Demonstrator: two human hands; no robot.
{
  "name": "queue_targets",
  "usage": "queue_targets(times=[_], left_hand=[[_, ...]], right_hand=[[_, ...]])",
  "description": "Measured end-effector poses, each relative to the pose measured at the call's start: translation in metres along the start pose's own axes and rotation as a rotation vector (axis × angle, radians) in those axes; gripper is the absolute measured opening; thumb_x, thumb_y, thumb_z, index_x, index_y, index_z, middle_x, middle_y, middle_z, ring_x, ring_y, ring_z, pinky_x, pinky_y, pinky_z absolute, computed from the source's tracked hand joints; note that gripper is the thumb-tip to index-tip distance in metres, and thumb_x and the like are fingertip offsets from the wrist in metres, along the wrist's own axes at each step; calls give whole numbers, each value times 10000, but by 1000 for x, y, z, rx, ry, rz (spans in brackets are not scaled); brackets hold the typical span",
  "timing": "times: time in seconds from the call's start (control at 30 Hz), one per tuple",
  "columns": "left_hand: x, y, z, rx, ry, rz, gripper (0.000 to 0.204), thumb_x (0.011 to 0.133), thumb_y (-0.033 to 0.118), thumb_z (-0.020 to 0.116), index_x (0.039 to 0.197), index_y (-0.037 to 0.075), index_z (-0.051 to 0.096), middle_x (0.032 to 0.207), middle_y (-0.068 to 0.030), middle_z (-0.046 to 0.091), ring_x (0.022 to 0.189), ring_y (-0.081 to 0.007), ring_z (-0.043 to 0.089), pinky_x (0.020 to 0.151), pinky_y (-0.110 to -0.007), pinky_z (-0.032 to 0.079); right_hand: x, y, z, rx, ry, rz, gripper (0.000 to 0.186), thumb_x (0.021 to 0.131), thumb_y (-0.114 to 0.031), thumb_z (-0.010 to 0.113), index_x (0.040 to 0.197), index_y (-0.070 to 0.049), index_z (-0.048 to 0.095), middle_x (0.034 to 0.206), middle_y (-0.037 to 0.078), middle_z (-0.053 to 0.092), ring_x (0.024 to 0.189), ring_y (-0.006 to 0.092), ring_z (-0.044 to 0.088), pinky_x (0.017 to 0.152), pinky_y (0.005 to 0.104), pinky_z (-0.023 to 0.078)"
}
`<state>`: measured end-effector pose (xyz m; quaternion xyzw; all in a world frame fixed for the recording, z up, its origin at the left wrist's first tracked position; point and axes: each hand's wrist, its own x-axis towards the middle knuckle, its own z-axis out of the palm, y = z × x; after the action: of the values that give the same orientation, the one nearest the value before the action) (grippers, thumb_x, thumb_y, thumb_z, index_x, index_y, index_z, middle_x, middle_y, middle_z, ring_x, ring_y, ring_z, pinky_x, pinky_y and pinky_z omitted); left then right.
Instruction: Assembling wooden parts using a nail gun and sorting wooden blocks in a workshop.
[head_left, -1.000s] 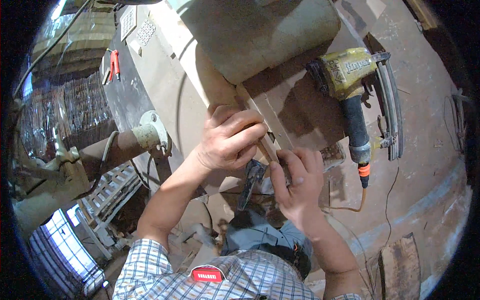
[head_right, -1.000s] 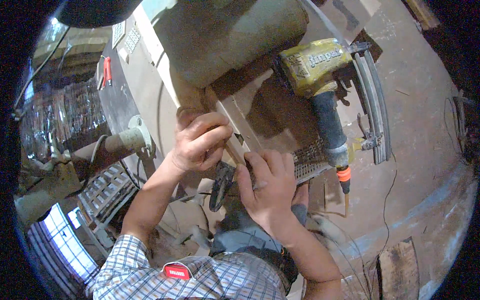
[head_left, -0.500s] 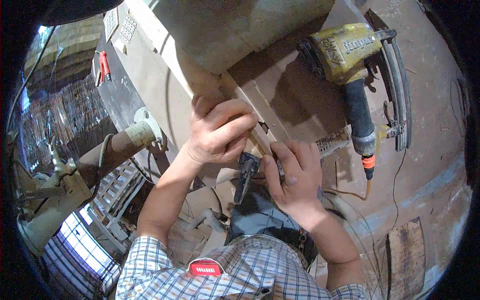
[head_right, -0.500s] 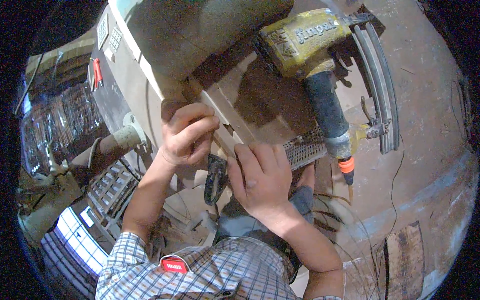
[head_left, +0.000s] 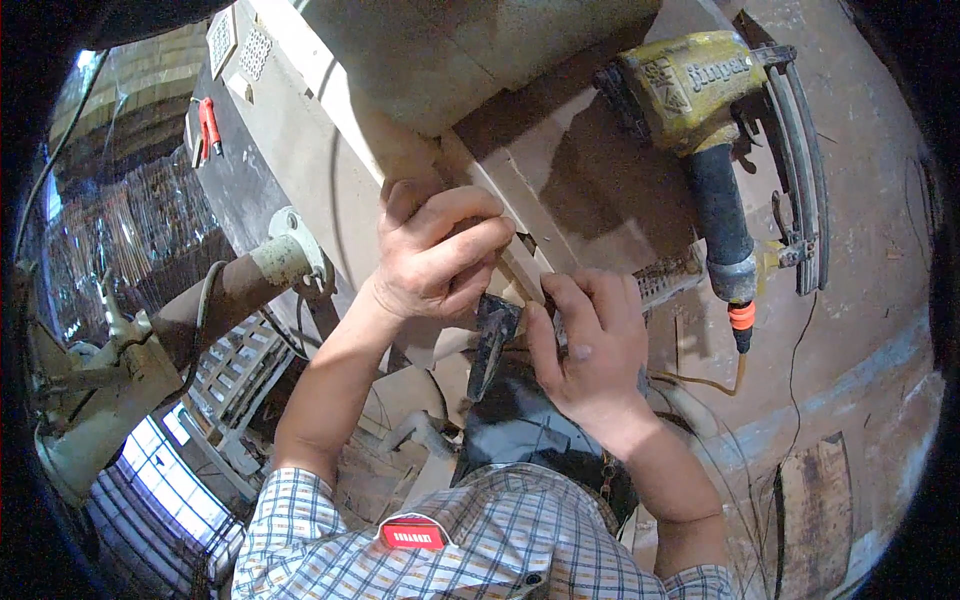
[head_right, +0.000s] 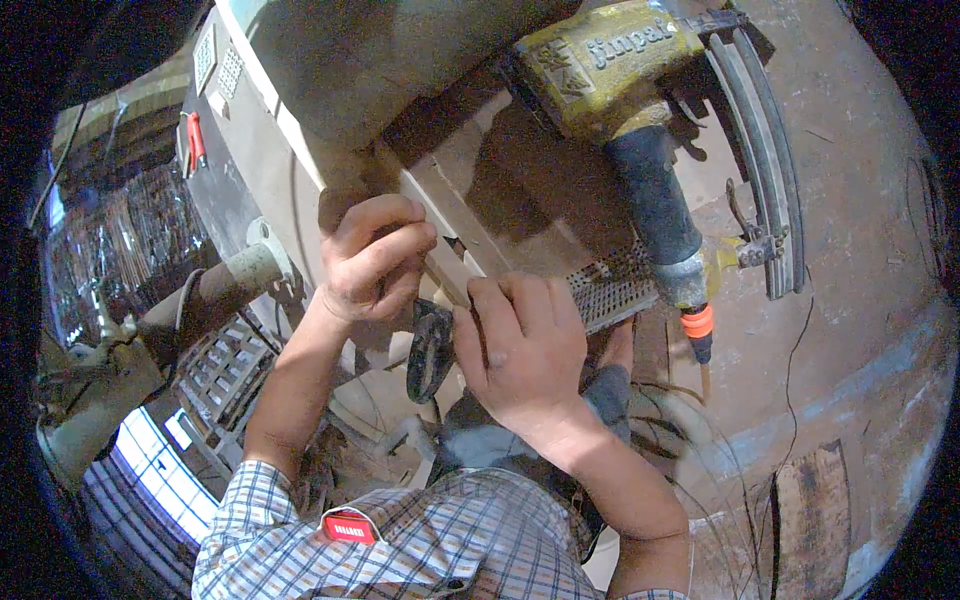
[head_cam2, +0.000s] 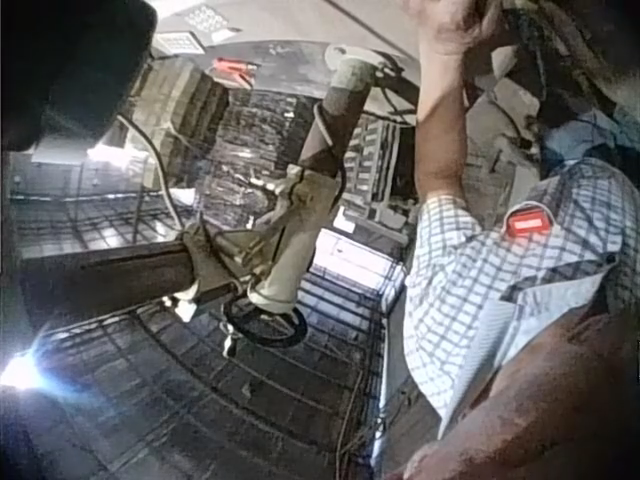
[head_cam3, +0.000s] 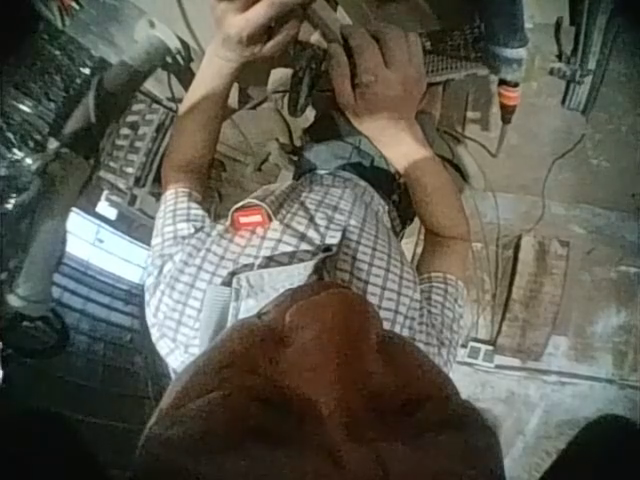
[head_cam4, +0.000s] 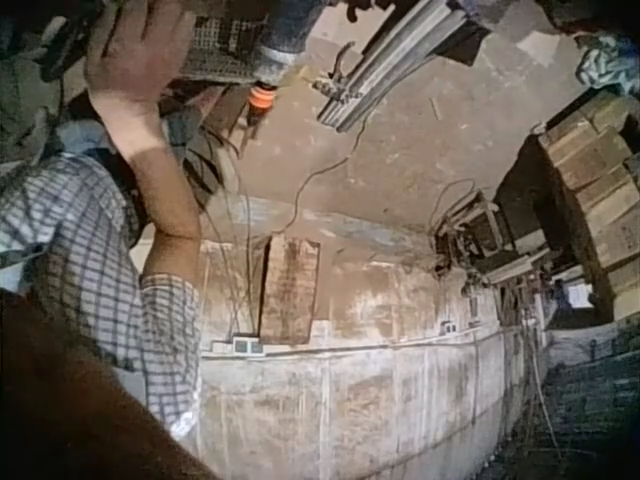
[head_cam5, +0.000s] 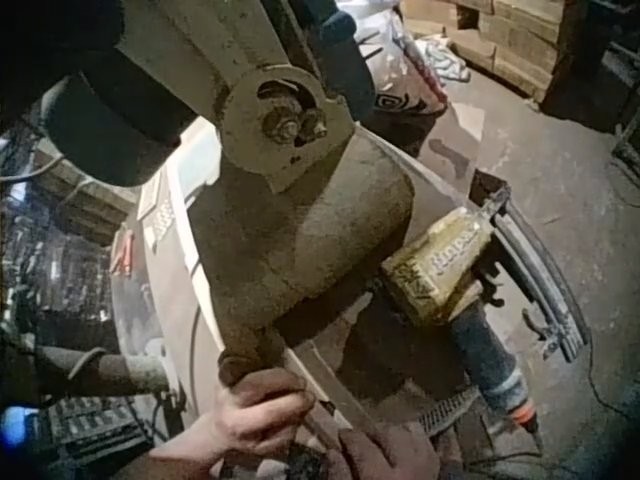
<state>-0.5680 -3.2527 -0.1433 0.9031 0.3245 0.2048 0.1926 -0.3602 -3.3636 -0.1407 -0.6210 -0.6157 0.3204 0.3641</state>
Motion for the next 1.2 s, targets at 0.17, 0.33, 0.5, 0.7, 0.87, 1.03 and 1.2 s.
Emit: queue_targets(times=[0.17,0.33,0.5,0.7,0.87,1.03,1.2], left_hand=[[2,2,-2,-37,-56,13,378,674,-4,663,1038,51,750,1113,-150,658,934,-283,687,799,-372,573],[5,0,1,87,-5,20,373,622,155,723,992,201,731,1078,17,694,898,-235,551,850,-402,415],[5,2,2,79,12,5,368,626,152,710,991,196,728,1090,14,696,894,-242,553,866,-410,421],[8,0,6,72,30,32,365,633,150,699,994,189,730,1094,11,703,899,-239,559,865,-404,428],[5,4,3,61,17,-3,357,636,148,694,989,191,730,1094,18,706,905,-235,558,863,-399,430],[6,1,3,79,31,29,358,636,156,696,990,193,729,1084,18,704,907,-226,565,860,-393,426],[5,2,4,46,20,-26,353,628,153,701,977,194,725,1070,14,697,895,-232,561,853,-392,422]], right_hand=[[-7,-4,-11,17,-57,39,339,835,-113,772,1155,-58,677,1016,143,609,904,340,593,770,425,502],[-23,1,-18,-4,35,134,295,827,-156,772,1098,-77,688,1065,114,647,954,313,631,797,411,510],[-39,6,-17,149,-64,445,217,895,-172,737,1071,-63,671,1009,108,677,898,291,663,819,391,514],[-36,5,-9,477,-95,680,181,984,-179,668,1077,-23,659,901,119,697,815,228,682,810,335,515],[-48,7,-5,575,-57,722,177,994,-169,657,1074,-12,673,903,119,712,841,200,691,815,324,518],[-52,12,-4,445,-61,678,185,981,-168,689,1069,-6,676,901,100,727,849,177,695,823,320,522],[-40,8,-2,589,-42,800,206,963,-218,713,1042,-32,677,909,87,732,832,214,708,929,351,478]])
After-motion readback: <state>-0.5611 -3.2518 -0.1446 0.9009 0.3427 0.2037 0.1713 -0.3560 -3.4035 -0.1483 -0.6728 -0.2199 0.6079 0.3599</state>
